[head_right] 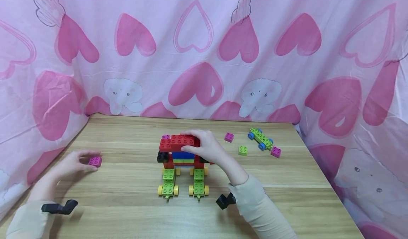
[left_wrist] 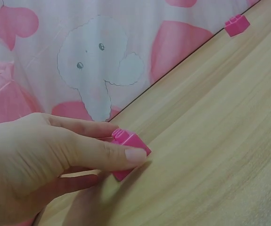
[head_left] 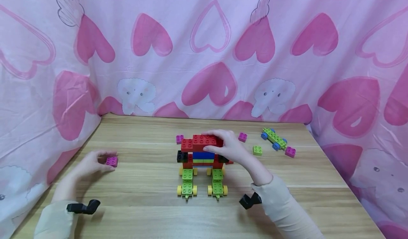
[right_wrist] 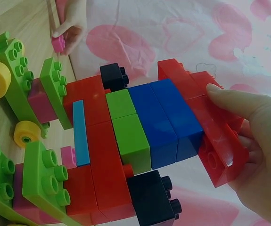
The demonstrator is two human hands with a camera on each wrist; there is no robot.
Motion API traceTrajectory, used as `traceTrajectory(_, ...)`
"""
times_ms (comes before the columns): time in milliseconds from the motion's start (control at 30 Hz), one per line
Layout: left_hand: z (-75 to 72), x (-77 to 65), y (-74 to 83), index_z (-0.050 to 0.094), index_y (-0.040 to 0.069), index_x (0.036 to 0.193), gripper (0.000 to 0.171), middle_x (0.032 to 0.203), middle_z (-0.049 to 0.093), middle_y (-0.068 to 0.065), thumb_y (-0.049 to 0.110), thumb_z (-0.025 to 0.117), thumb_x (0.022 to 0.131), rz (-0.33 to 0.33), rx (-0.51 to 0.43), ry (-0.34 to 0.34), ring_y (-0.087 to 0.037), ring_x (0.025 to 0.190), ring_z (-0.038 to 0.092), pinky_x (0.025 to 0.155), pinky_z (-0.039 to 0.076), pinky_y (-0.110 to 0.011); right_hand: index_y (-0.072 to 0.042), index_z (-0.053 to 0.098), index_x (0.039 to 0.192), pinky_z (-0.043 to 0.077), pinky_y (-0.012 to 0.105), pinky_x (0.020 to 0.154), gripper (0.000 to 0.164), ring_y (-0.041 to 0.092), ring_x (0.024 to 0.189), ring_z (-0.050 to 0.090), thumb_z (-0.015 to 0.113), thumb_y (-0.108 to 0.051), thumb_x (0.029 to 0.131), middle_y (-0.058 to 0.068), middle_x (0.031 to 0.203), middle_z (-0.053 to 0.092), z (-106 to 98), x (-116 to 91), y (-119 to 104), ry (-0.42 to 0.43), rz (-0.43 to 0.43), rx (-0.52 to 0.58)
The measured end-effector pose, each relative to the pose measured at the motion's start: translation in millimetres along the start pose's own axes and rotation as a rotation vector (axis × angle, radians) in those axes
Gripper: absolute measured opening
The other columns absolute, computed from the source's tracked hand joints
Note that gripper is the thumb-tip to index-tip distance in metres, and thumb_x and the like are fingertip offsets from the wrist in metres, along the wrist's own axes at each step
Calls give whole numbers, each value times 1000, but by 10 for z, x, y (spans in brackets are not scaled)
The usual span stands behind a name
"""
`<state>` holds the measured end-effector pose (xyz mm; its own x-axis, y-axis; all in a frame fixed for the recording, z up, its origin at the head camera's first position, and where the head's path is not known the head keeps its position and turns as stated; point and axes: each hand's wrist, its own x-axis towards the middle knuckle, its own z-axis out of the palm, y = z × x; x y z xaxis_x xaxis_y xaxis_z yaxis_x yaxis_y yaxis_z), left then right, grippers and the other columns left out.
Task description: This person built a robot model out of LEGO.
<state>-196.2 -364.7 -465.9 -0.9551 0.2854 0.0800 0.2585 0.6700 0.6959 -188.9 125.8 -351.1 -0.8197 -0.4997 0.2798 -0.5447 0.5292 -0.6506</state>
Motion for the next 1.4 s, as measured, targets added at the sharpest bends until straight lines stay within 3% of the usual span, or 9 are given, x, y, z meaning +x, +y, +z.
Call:
traceTrajectory(333, -13, 25, -7, 58, -15, 123, 56, 112, 66, -28, 12, 80, 79, -62, 38, -51, 7, 87, 55, 75, 51, -18, -14, 63, 129, 54, 41, 88, 45, 22, 106, 62, 75, -25, 87, 7, 124, 67, 7, 1, 11, 4, -7, 5)
traceTrajectory(567, 10, 37, 18, 58, -14, 123, 58, 110, 66, -25, 18, 79, 81, -113, 86, -35, -18, 94, 60, 74, 50, -22, -14, 64, 129, 54, 41, 88, 45, 22, 105, 62, 75, -25, 87, 7, 124, 67, 11, 4, 11, 5, -11, -2)
traceTrajectory(733, 69, 76, 77, 56, -15, 124, 58, 105, 67, -21, 20, 78, 83, -136, 28, -14, -19, 92, 61, 72, 51, -23, -14, 63, 129, 54, 42, 89, 45, 22, 107, 62, 75, -25, 87, 7, 125, 67, 8, 2, 6, 1, -4, -10)
traceTrajectory(967, 149, 188, 225, 58, -9, 126, 55, 107, 67, -19, 23, 76, 86, -99, -18, 26, -15, 92, 61, 76, 50, -18, -10, 63, 129, 55, 41, 87, 45, 22, 105, 63, 75, -23, 87, 8, 124, 67, -3, 11, 11, -1, -27, -25)
traceTrajectory(1067, 177, 242, 323, 58, -6, 129, 56, 108, 67, -17, 28, 74, 87, -115, -22, 26, -18, 96, 61, 80, 50, -21, -12, 64, 128, 55, 40, 87, 44, 21, 105, 64, 75, -24, 87, 8, 124, 68, -7, 19, 12, -5, -36, -39)
traceTrajectory(1200, 196, 328, 486, 58, -4, 130, 57, 110, 68, -18, 32, 72, 89, -87, 34, 34, -28, 102, 62, 86, 50, -35, -12, 64, 128, 55, 40, 88, 45, 21, 105, 64, 75, -24, 87, 8, 124, 68, -19, 29, 10, -13, -45, -57)
traceTrajectory(1400, 212, 469, 755, 62, -8, 122, 49, 111, 68, -24, 25, 73, 88, 41, 98, 97, -41, 106, 61, 91, 49, -58, -11, 63, 128, 55, 39, 88, 46, 20, 103, 65, 76, -24, 86, 8, 123, 68, -37, 45, -1, -24, -71, -70)
